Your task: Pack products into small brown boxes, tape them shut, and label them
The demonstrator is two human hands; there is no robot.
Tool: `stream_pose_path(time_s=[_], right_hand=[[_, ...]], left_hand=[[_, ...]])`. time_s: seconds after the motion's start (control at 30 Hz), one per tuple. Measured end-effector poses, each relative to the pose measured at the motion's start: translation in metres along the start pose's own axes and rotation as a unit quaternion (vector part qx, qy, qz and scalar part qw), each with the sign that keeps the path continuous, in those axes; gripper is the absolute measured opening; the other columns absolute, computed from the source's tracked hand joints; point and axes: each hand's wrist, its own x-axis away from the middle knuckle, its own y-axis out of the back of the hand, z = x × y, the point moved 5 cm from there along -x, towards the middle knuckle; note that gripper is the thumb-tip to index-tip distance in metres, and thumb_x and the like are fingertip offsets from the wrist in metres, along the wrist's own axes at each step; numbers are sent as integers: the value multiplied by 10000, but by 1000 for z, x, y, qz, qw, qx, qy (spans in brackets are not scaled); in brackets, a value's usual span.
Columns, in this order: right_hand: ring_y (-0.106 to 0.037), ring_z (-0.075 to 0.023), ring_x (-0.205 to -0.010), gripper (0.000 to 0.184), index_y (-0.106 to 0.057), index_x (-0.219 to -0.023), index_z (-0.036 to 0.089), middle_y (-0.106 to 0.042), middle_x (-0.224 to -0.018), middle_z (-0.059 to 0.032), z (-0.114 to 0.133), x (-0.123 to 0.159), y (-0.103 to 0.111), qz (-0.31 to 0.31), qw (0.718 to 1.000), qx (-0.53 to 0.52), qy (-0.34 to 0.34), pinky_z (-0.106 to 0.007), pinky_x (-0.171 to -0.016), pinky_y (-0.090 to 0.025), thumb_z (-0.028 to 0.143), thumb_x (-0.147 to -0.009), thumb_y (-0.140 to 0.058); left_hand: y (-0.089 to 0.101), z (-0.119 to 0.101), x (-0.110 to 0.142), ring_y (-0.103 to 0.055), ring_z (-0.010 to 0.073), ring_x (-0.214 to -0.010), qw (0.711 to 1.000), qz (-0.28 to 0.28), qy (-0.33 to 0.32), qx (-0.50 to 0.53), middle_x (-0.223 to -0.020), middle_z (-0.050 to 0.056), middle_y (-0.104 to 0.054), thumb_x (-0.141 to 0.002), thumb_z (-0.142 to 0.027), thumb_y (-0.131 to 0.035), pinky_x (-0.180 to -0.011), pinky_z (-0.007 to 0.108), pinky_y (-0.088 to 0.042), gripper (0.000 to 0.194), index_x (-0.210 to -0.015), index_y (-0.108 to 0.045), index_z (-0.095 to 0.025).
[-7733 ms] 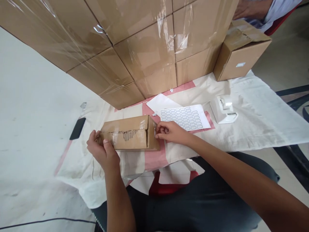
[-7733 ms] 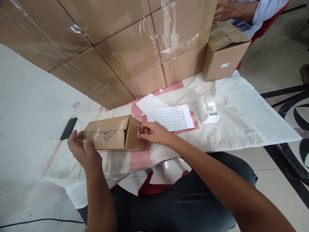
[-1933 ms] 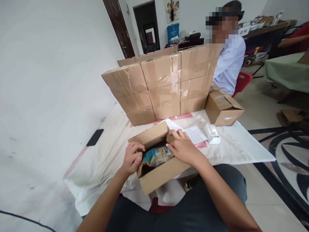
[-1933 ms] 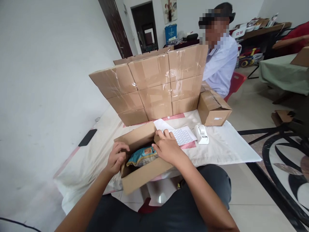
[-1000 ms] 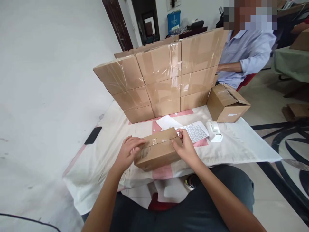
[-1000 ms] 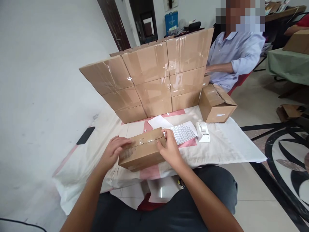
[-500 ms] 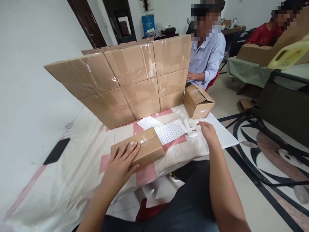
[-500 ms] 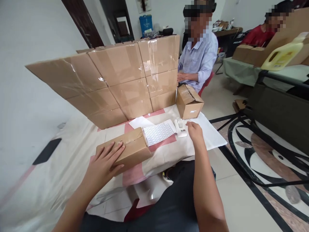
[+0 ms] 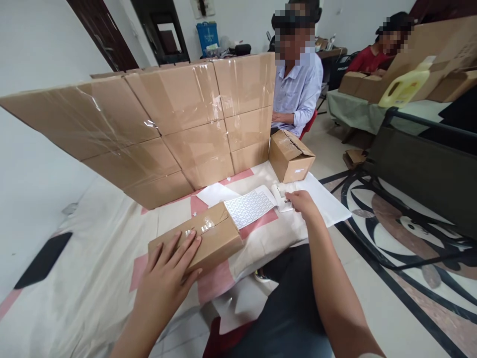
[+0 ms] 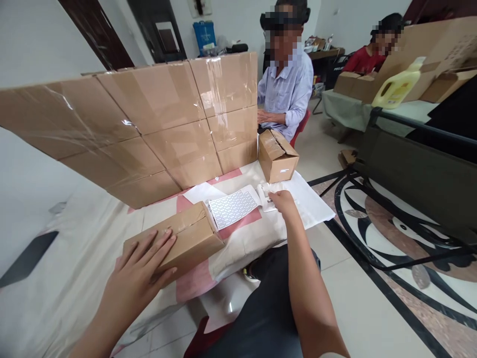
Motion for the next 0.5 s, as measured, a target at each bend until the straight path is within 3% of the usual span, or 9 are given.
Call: stream_pose_path(time_s=[0.27,0.5], right_hand=[[-624,-154,-501,282,-560,-609,191,-656,-571,-65,6,9,-1,4,997,-72,-1,-237,-452,-504,289,-817,-722],[-638,-150,-537,407,-408,-507,231,-563,-483,-5,2,20,-3,-24,988,-153,27,-243,-549,-571,232,-743,-739]], left_hand=[[3,-3,-1,-513,342,-1372,1000,-26,-4,-7,-1505,28,-564,-972,-401,-483,-1136,483,-309,615,-1562,-375,-264],[-3,0,2,-486,347,-1395,1000,-20,-8,-7,-1523,13,-543,-959,-412,-523,-1143,483,-291,694,-1601,-305,-261]])
